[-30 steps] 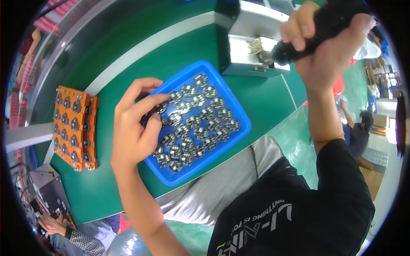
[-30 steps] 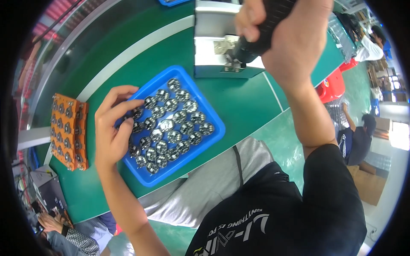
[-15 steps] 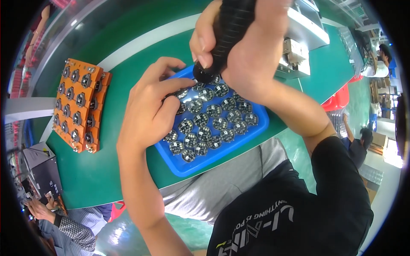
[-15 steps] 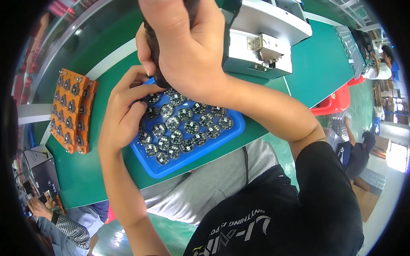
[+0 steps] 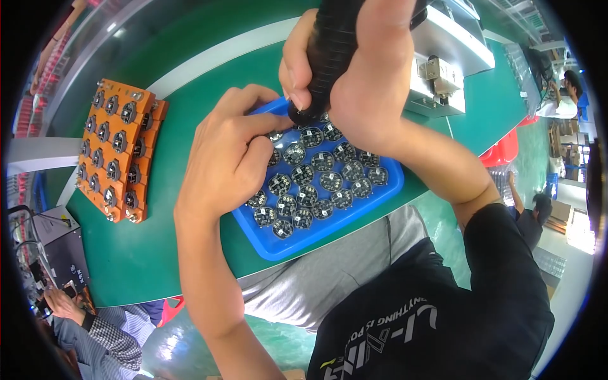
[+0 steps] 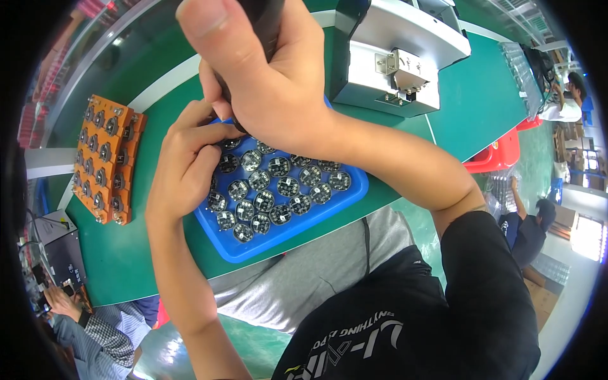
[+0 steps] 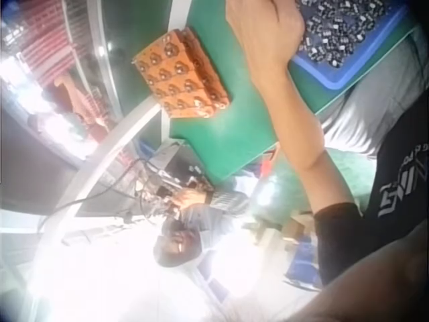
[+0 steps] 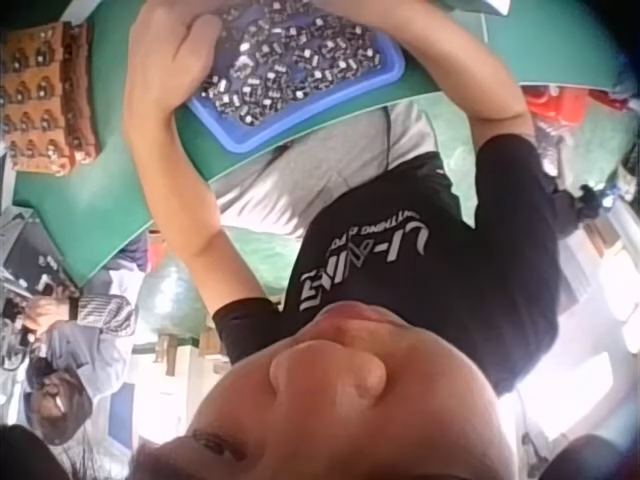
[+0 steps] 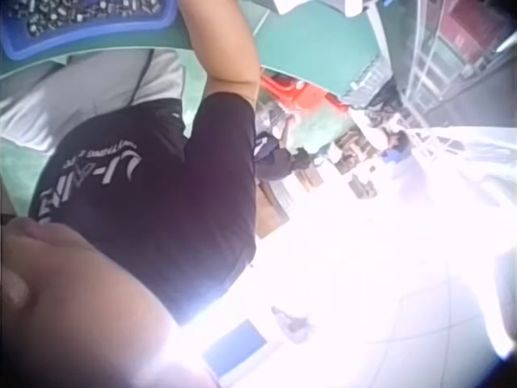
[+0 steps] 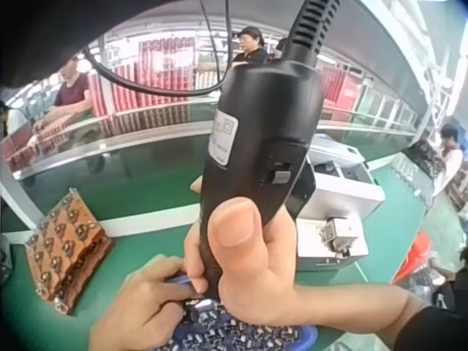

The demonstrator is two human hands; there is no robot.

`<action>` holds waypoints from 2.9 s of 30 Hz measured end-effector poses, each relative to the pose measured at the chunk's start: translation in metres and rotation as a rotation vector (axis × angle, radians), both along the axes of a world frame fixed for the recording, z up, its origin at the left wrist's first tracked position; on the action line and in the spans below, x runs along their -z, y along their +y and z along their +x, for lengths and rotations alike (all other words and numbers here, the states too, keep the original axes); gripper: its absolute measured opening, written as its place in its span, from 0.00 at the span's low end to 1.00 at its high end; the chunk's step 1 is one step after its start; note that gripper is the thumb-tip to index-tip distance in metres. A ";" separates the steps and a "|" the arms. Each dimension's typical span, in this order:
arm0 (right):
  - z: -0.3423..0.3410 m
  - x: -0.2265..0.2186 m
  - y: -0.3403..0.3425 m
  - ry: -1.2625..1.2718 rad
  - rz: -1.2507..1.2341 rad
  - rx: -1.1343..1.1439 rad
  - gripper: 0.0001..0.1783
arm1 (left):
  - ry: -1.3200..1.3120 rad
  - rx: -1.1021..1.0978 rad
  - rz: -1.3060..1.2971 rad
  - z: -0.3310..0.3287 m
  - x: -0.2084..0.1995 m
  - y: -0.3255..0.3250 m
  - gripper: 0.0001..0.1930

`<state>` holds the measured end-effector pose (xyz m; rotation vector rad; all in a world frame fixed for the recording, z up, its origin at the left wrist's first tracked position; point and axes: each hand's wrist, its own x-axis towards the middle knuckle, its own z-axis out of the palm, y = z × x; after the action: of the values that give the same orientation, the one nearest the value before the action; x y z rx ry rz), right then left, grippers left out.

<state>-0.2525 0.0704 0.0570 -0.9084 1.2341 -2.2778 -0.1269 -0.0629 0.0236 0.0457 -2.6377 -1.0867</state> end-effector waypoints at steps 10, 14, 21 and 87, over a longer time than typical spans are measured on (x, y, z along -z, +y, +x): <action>-0.001 0.002 -0.009 -0.125 -0.105 -0.225 0.10 | -0.002 -0.061 -0.036 -0.003 0.004 0.008 0.14; 0.001 0.009 -0.008 -0.040 -0.151 -0.159 0.12 | 0.007 -0.061 -0.063 -0.004 0.001 0.011 0.14; -0.033 -0.033 0.041 0.008 0.158 -0.067 0.44 | -0.054 -0.049 -0.011 -0.003 -0.003 0.009 0.17; 0.016 0.005 -0.044 0.033 -0.152 -0.156 0.12 | -0.006 -0.045 0.119 0.022 0.014 -0.011 0.15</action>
<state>-0.2363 0.0266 0.0516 -1.0604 0.9764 -2.2634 -0.1050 -0.0740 0.0097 0.1321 -2.5621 -1.2283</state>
